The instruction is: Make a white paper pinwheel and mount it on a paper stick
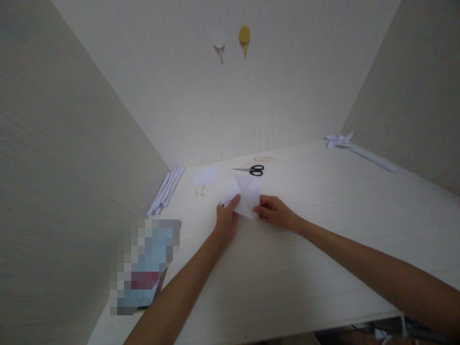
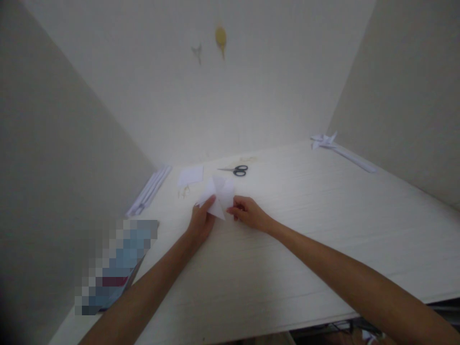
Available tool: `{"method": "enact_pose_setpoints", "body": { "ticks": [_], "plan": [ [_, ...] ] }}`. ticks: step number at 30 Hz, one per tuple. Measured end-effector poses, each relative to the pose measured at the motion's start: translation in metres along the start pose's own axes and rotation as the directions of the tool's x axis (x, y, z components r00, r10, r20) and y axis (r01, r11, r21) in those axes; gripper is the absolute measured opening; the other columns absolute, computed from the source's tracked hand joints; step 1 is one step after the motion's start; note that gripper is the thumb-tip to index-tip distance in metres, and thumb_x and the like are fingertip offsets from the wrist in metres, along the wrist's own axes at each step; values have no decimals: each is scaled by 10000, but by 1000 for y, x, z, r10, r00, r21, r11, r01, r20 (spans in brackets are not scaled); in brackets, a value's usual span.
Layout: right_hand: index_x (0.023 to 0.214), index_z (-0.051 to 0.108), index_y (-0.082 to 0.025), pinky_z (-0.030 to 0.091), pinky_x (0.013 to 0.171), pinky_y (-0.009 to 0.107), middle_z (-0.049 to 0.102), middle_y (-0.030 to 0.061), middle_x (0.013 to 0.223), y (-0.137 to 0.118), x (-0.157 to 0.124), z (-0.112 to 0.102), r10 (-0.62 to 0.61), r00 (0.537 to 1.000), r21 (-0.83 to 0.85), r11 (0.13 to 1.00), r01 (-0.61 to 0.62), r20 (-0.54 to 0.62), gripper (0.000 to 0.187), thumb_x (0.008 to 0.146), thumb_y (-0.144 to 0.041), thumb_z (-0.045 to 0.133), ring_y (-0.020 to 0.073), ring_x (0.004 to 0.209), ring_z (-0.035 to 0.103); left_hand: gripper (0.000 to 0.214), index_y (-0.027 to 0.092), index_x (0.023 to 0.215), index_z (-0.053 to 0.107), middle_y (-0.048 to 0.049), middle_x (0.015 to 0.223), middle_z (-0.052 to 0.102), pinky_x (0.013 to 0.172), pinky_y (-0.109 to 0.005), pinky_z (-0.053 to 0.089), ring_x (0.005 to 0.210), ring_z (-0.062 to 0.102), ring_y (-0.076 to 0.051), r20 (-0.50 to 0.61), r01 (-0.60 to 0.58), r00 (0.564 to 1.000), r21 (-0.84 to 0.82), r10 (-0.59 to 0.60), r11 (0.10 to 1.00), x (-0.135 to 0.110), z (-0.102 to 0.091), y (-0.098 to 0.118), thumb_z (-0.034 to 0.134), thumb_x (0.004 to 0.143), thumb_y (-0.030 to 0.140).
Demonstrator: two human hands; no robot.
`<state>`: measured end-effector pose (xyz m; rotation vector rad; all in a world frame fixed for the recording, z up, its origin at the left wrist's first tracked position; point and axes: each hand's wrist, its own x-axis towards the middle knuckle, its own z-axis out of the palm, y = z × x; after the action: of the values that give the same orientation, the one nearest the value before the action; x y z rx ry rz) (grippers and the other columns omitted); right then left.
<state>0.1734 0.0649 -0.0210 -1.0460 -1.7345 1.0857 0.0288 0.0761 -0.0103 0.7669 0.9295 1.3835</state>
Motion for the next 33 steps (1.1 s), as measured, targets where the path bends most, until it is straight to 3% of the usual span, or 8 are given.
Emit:
{"method": "enact_pose_setpoints", "body": {
  "ticks": [6, 11, 15, 18, 21, 25, 31, 33],
  "plan": [
    [642, 501, -162, 363, 440, 205, 514, -26, 503, 1, 1, 0, 56, 998, 122, 991, -55, -12, 209, 691, -363, 537, 86, 445, 473, 145, 145, 738, 579, -56, 815, 642, 762, -289, 442, 776, 588, -162, 38, -34, 999, -9, 34, 999, 7, -3, -1, 585, 642, 255],
    [608, 477, -165, 373, 437, 200, 516, -29, 508, 1, 3, 0, 115, 983, 210, 974, -84, -140, 244, 669, -385, 562, 79, 445, 478, 128, 138, 696, 577, -23, 757, 635, 753, -258, 431, 736, 584, -129, 90, -32, 995, -99, 41, 995, 10, -4, 0, 619, 608, 221],
    [610, 463, -174, 359, 415, 183, 490, -41, 575, 2, 5, -2, 208, 938, 455, 888, -63, -276, 223, 631, -357, 589, 76, 479, 505, 152, 132, 712, 598, -15, 720, 638, 726, -258, 435, 702, 588, -122, 139, -1, 990, -47, 7, 999, 7, -3, -1, 642, 584, 201],
    [617, 467, -180, 321, 387, 180, 500, -46, 594, 2, 6, -3, 281, 910, 605, 795, -42, -306, 151, 607, -289, 571, 57, 440, 463, 195, 114, 733, 618, -46, 732, 652, 742, -280, 432, 728, 602, -149, 195, 26, 980, 38, -33, 999, 3, -2, -2, 660, 560, 196],
    [598, 460, -182, 300, 383, 180, 488, -52, 554, 1, 6, -4, 305, 907, 655, 754, -44, -291, 101, 573, -218, 551, 54, 429, 426, 255, 105, 760, 621, -71, 771, 661, 738, -306, 442, 719, 608, -166, 195, 35, 980, 74, -49, 997, 0, -1, -3, 686, 528, 189],
    [582, 460, -177, 288, 377, 182, 475, -48, 528, 0, 6, -4, 283, 932, 625, 776, -84, -226, 128, 587, -242, 571, 58, 423, 399, 402, 129, 908, 596, -78, 878, 655, 719, -321, 467, 754, 605, -187, 166, 17, 986, 88, -31, 996, -4, 0, -2, 692, 522, 183],
    [624, 458, -187, 304, 376, 200, 470, -36, 516, 0, 6, -5, 274, 948, 701, 708, -86, -160, 412, 656, -597, 476, 81, 419, 439, 445, 122, 958, 576, -87, 903, 647, 729, -315, 471, 783, 598, -191, 111, -24, 994, 92, 14, 995, -6, 3, 1, 688, 530, 176],
    [625, 482, -177, 305, 377, 204, 494, -21, 524, 1, 5, -5, 230, 969, 659, 743, -113, -93, 487, 623, -663, 457, 89, 424, 461, 436, 128, 968, 572, -83, 906, 644, 732, -311, 469, 789, 596, -186, 97, -54, 994, 66, 47, 996, -5, 3, 0, 678, 550, 185]
  ]
}}
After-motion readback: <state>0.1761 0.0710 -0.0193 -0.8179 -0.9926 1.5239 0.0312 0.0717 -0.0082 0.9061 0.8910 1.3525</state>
